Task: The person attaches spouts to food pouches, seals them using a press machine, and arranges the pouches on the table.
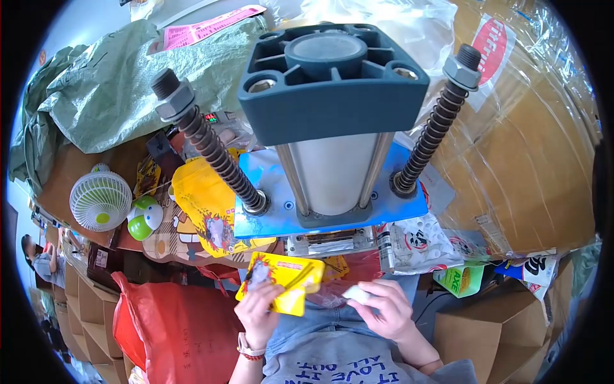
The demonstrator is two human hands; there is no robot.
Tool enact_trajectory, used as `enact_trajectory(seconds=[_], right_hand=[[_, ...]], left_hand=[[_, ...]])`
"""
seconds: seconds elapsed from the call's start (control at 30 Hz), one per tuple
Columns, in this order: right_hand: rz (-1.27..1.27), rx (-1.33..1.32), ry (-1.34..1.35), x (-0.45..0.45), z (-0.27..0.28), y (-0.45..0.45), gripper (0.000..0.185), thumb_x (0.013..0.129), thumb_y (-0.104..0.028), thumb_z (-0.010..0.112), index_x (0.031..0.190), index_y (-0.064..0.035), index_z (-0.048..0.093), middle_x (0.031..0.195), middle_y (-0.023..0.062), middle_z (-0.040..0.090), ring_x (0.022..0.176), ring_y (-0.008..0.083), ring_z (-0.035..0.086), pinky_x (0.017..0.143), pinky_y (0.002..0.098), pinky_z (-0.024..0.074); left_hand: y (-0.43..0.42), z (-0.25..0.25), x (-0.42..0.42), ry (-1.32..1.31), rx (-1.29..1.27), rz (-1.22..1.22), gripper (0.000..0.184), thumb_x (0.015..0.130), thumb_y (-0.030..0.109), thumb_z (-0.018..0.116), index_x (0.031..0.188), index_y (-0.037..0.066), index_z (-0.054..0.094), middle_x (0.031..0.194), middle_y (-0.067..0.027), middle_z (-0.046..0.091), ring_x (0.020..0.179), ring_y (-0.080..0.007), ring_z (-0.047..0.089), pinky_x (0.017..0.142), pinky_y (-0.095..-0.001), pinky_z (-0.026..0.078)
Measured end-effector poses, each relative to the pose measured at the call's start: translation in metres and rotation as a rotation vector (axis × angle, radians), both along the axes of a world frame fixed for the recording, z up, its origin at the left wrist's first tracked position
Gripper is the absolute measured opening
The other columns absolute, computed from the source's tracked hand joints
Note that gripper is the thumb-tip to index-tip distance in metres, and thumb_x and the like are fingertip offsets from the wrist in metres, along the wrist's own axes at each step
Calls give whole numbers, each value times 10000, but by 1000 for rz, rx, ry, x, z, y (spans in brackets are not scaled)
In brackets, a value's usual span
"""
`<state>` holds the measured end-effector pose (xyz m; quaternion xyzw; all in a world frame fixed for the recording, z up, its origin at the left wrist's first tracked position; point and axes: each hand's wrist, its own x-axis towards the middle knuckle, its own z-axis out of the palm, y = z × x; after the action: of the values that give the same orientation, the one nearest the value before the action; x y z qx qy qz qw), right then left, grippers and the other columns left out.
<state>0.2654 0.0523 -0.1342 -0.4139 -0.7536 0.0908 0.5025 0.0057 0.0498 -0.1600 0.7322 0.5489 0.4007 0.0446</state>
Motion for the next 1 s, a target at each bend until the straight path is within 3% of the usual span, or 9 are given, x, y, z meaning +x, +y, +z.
enact_trajectory(seconds=[0.1, 0.23, 0.37, 0.57, 0.67, 0.77, 0.83, 0.9, 1.0], right_hand=[[266, 59, -243, 1, 6, 20, 327, 720, -120, 869, 967, -23, 678, 1091, 98, 694, 925, 253, 682, 797, 359, 576], [404, -84, 13, 7, 19, 17, 439, 678, -191, 914, 1024, -56, 681, 1036, 66, 725, 866, 240, 685, 749, 365, 541], [38, -331, -186, 10, 14, 35, 689, 699, -233, 899, 1281, -47, 581, 1186, 133, 644, 1038, 316, 620, 910, 399, 480], [-472, -265, -99, 64, 16, 23, 287, 914, -130, 680, 1168, -10, 621, 1113, 162, 638, 1051, 340, 607, 926, 421, 456], [-525, -479, -547, 84, -37, 30, 227, 921, -170, 675, 1084, -19, 630, 1034, 154, 639, 937, 352, 596, 846, 468, 437], [-381, -467, -452, 84, -45, 23, 183, 943, -181, 639, 1014, -12, 629, 975, 145, 629, 899, 342, 589, 804, 465, 438], [-266, -583, -301, 82, -30, 17, 189, 933, -144, 644, 1050, 5, 642, 1014, 152, 649, 954, 349, 610, 852, 406, 471], [-187, -599, -217, 87, -18, 15, 200, 914, -124, 664, 1066, 4, 643, 1040, 143, 660, 950, 318, 629, 848, 378, 485], [-109, -619, -17, 94, -22, 10, 267, 859, -80, 732, 1102, -1, 654, 1080, 142, 679, 966, 267, 660, 833, 339, 510]], left_hand=[[1, 11, 11, 120, 3, -182, 352, 597, -66, 683, 929, 39, 736, 940, -74, 747, 916, -259, 732, 772, -334, 583], [5, 19, 15, -150, -186, -436, 419, 630, -43, 673, 1027, 66, 747, 1009, -62, 753, 870, -220, 735, 756, -318, 599], [24, -32, 36, -454, -835, -295, 207, 921, 179, 739, 1013, -5, 755, 845, -89, 755, 725, -79, 673, 648, -240, 524], [63, -45, 58, -1172, -981, -195, 220, 948, 148, 709, 1077, -30, 727, 995, -52, 748, 838, -76, 671, 733, -229, 535], [72, -50, 65, -1316, -975, -178, 227, 948, 95, 683, 1111, -64, 691, 1036, -97, 742, 869, -138, 706, 786, -270, 558], [69, -43, 70, -1415, -979, -162, 230, 950, 102, 685, 1118, -55, 690, 1055, -101, 740, 882, -143, 705, 788, -267, 555], [71, -42, 60, -1385, -1019, -208, 281, 959, 120, 683, 1174, -59, 656, 1103, -93, 725, 957, -145, 690, 836, -281, 548], [77, -40, 40, -936, -842, -182, 494, 912, 237, 750, 1294, -29, 585, 1239, -128, 671, 1127, -210, 633, 976, -375, 496], [81, -31, -8, 251, -286, 316, 756, 796, 379, 817, 1384, 18, 506, 1395, -166, 550, 1390, -374, 393, 1147, -564, 262]])
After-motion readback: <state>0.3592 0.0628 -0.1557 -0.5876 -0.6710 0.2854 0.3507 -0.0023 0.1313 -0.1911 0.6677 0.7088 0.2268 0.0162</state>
